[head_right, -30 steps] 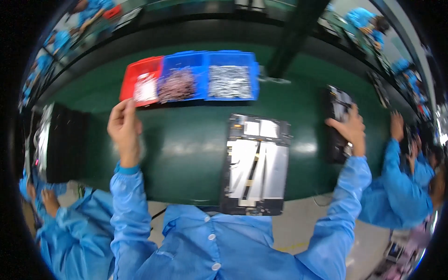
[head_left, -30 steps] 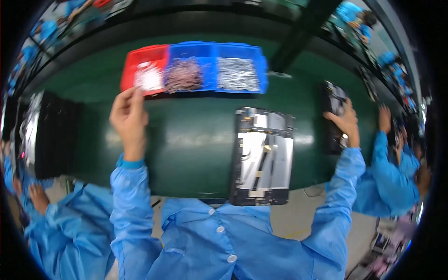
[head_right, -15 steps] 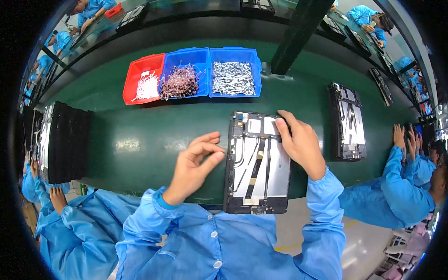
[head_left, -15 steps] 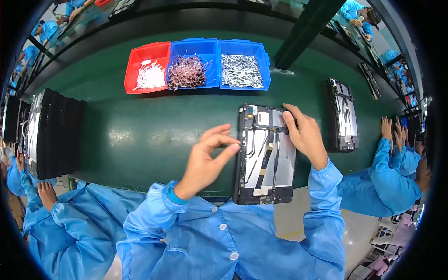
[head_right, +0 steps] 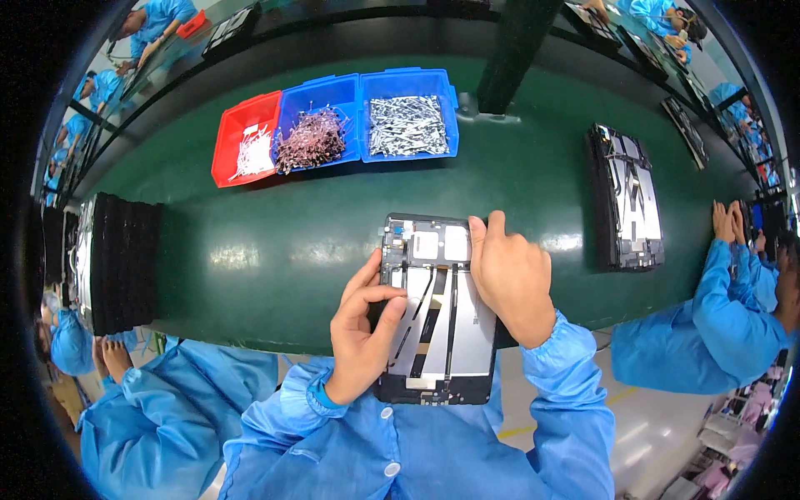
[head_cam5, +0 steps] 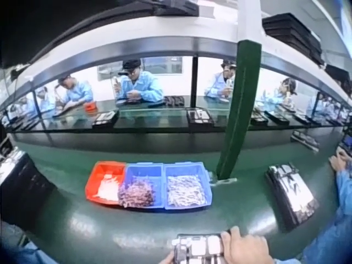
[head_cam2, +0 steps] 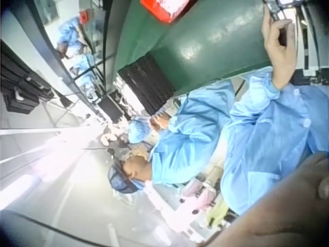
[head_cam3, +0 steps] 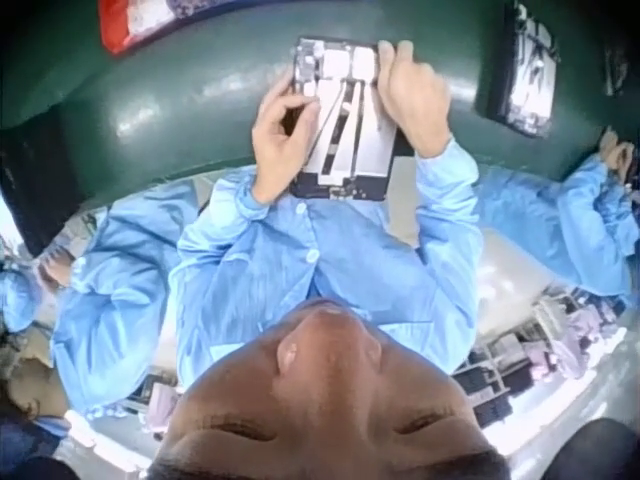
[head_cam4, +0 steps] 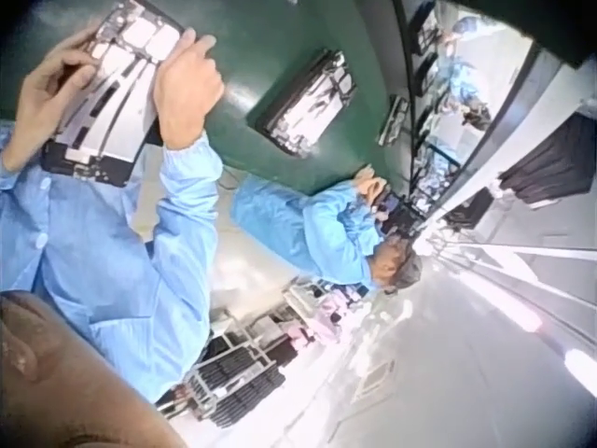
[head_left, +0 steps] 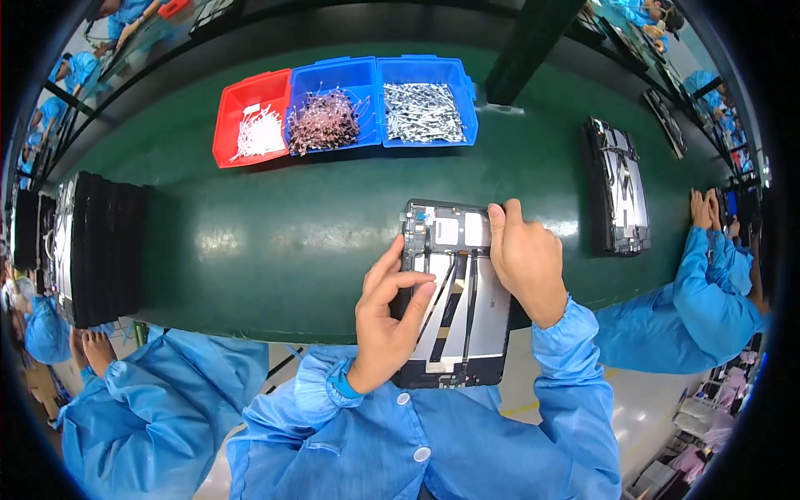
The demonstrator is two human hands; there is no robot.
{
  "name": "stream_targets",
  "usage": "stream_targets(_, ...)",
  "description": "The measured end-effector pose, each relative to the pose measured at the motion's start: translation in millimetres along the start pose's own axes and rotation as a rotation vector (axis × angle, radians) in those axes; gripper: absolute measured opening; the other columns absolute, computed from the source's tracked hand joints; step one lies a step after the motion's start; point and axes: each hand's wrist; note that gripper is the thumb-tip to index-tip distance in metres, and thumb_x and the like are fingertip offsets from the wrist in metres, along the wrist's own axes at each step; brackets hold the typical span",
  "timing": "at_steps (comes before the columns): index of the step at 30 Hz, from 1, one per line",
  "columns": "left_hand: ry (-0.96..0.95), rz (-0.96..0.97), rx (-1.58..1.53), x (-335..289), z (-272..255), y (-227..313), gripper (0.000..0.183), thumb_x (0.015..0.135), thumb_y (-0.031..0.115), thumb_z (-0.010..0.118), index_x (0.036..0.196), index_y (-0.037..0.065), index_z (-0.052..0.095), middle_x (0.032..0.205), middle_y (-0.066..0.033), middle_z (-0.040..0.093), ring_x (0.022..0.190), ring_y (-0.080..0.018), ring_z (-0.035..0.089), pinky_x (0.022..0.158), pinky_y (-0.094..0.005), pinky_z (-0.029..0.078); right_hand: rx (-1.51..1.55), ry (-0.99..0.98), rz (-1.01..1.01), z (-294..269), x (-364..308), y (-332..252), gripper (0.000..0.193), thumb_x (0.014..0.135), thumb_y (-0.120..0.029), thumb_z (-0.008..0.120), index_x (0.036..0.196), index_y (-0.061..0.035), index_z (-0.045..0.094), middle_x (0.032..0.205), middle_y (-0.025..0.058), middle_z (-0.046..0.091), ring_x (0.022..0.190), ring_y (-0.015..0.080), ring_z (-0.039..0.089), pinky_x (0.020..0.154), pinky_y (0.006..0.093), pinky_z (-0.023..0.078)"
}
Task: The person assembles tablet-like electronic devices by hand, installing electronic modules and ribbon cables into a tablet chassis, taking parts from plastic bins on an assembly line.
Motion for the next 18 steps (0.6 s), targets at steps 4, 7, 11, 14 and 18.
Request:
stream_targets(4, -0.002, 0.041, 0.145, 1.0, -0.1, 3.3, 0.012, 0.086, 0.008, 0.073, 0.098, 0.007, 0.073, 0.144, -0.0237, 0.048, 0.125, -0.0328, 0.051, 0.102, -0.0391, 0.040, 0.064, -0.008, -0.015, -1.4, -0.2, 2.6, 0.036, 0.103, -0.033, 0.044, 0.085, -0.0032, 0.055, 0.054, 0.0185, 0.060, 0.049, 0.0389, 0.062, 0.046, 0.0487, 0.049)
stream_targets(7, -0.027, 0.085, 0.278, 4.7, -1.7, 7.3, 0.011, 0.085, 0.010, 0.074, 0.096, 0.008, 0.073, 0.145, -0.0218, 0.048, 0.121, -0.0325, 0.051, 0.101, -0.0391, 0.039, 0.131, -0.004, -0.036, -0.6, -1.8, 7.2, 0.035, 0.103, -0.033, 0.045, 0.090, -0.0024, 0.057, 0.055, 0.0187, 0.061, 0.049, 0.0388, 0.062, 0.046, 0.0488, 0.049)
stream_targets(11, -0.062, 0.126, 0.398, 8.0, -0.3, 10.8, 0.008, 0.090, 0.013, 0.069, 0.096, 0.007, 0.070, 0.144, -0.0237, 0.049, 0.120, -0.0281, 0.051, 0.103, -0.0372, 0.036, 0.230, 0.041, -0.080, 2.4, -5.5, 12.5, 0.034, 0.102, -0.031, 0.046, 0.101, -0.0004, 0.060, 0.059, 0.0197, 0.063, 0.052, 0.0395, 0.063, 0.048, 0.0496, 0.049)
stream_targets(14, -0.059, 0.129, 0.406, 9.3, -0.1, 10.3, 0.008, 0.090, 0.013, 0.069, 0.096, 0.008, 0.070, 0.144, -0.0222, 0.050, 0.118, -0.0269, 0.051, 0.103, -0.0368, 0.035, 0.188, 0.024, -0.060, -1.6, -5.4, 7.5, 0.034, 0.102, -0.030, 0.046, 0.104, 0.0000, 0.061, 0.060, 0.0207, 0.063, 0.053, 0.0401, 0.063, 0.050, 0.0501, 0.050)
stream_targets(18, -0.053, 0.094, 0.386, 12.3, -1.2, 11.7, 0.008, 0.090, 0.013, 0.069, 0.096, 0.008, 0.070, 0.143, -0.0220, 0.050, 0.117, -0.0260, 0.051, 0.103, -0.0364, 0.035, 0.215, 0.021, -0.010, 3.2, -4.0, 10.8, 0.033, 0.103, -0.030, 0.045, 0.106, -0.0011, 0.060, 0.062, 0.0218, 0.064, 0.055, 0.0407, 0.064, 0.051, 0.0510, 0.050)
Point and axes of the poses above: each hand's wrist, its own x-axis towards the middle knuckle, its own z-axis out of the palm, y = z × x
